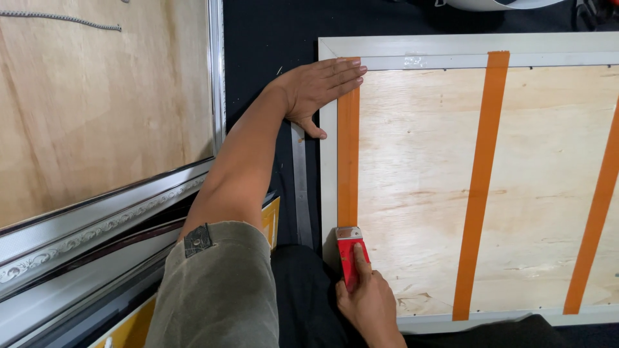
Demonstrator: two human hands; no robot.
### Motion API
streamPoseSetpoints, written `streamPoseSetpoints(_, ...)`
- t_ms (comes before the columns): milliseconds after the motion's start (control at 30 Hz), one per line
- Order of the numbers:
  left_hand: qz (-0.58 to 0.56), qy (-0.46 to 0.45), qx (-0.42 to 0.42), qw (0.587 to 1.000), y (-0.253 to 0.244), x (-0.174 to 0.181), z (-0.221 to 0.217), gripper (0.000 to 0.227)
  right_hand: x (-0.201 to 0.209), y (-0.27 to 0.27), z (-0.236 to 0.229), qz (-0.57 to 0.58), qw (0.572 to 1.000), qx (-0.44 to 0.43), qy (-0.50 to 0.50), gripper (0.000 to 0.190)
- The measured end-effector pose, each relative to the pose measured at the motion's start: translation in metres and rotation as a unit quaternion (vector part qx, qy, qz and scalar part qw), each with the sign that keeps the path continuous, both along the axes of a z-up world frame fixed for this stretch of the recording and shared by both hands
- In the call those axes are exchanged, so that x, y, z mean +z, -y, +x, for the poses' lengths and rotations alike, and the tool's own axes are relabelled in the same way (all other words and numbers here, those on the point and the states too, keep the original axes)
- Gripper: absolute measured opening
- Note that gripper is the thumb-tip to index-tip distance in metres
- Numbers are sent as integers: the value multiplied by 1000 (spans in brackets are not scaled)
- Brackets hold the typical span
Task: Applying strips of double-sided tape to a wooden board and smoothing them down with a cloth.
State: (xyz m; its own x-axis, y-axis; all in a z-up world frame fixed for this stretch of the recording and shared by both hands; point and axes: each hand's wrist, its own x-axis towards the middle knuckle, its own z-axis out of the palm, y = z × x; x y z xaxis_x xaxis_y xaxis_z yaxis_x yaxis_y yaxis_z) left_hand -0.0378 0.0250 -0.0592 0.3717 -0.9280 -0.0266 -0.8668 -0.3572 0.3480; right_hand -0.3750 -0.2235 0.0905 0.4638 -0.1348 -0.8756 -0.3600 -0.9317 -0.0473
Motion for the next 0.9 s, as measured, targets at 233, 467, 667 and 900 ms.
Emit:
streamPoseSetpoints(233,1,5,-2,1000,0,-1,1,128,9,-7,13,1,1000,-15,-26,98)
streamPoseSetpoints(467,-9,-13,-8,1000,1,-9,4,129,7,-6,17,0,1000,-11,-23,94)
streamPoseSetpoints(667,82,21,83,993,10,5,2,89,15,-11,28,7,998,-24,-66,95)
streamPoseSetpoints(900,114,43,303,945,20,7,6,97,12,-9,26,22,998,-22,-45,95)
